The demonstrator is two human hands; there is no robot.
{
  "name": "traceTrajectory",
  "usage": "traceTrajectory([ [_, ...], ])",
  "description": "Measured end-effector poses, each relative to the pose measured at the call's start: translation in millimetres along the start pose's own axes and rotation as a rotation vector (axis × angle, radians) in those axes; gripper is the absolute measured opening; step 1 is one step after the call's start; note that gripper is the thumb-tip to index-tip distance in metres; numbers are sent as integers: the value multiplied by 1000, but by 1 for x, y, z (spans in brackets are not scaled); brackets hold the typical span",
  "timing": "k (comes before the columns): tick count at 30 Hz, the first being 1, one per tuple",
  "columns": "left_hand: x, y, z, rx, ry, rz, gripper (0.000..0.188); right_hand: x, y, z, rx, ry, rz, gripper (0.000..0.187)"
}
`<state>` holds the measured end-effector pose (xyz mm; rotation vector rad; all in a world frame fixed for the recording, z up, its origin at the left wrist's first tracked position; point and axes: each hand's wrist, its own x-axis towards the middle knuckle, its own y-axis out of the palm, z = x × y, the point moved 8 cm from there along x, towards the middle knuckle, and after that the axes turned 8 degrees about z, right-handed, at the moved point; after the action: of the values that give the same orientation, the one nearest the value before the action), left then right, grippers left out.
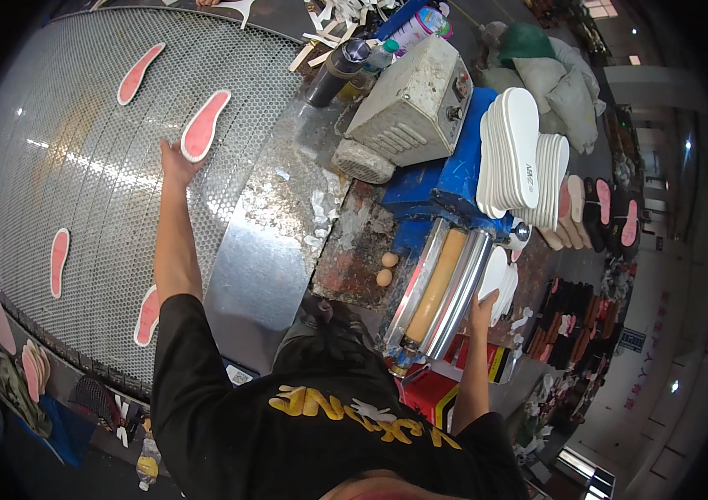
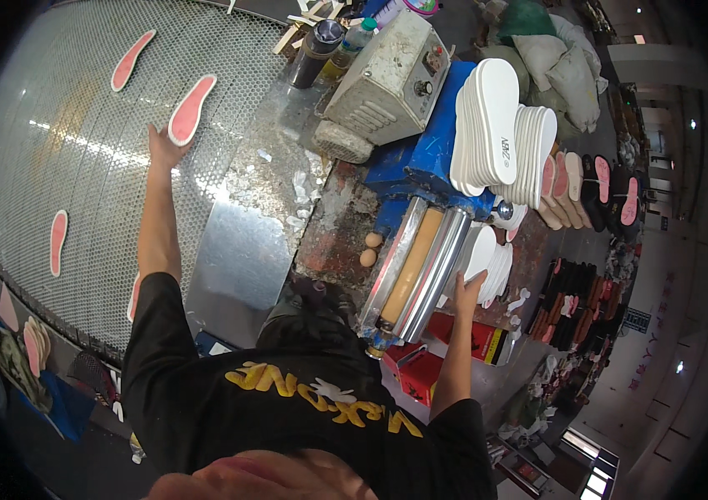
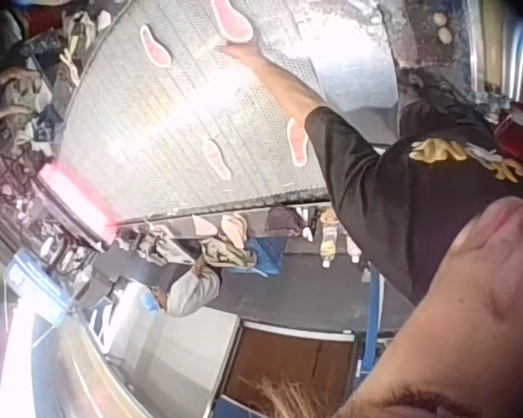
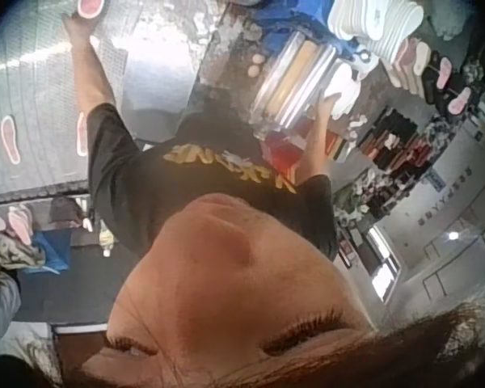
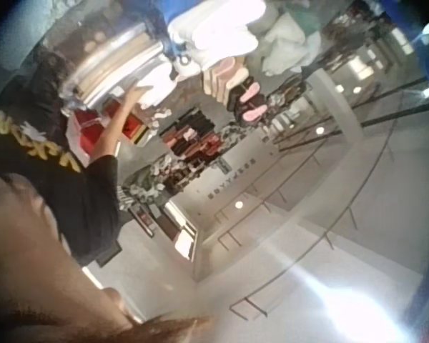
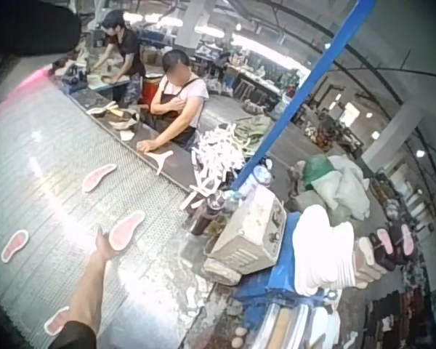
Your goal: Applying glue and stacking shoe insole components using a roller machine.
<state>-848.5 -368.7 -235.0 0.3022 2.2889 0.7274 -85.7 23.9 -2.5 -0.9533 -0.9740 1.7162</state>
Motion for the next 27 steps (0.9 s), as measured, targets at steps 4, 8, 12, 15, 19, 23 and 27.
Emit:
traceTrajectory([
  [4,10,16,-13,270,-48,-132,76,1,1,-8,-6,30,19,86],
  [8,18,24,-20,287,19,-28,81,1,4,-10,25,44,25,86],
  [12,25,17,-22,295,79,-2,68,1,0,-1,-53,17,20,90],
  [15,5,-7,-33,545,236,-198,60,0,-4,-3,10,134,55,90],
  [19,-66,-27,4,878,202,-167,45,-3,-13,-4,51,231,-47,83],
  [23,-194,-13,85,1150,334,86,28,-6,-24,-6,220,169,-226,78],
  [27,-301,1,156,1322,337,279,27,-17,-47,5,342,-70,-333,61],
])
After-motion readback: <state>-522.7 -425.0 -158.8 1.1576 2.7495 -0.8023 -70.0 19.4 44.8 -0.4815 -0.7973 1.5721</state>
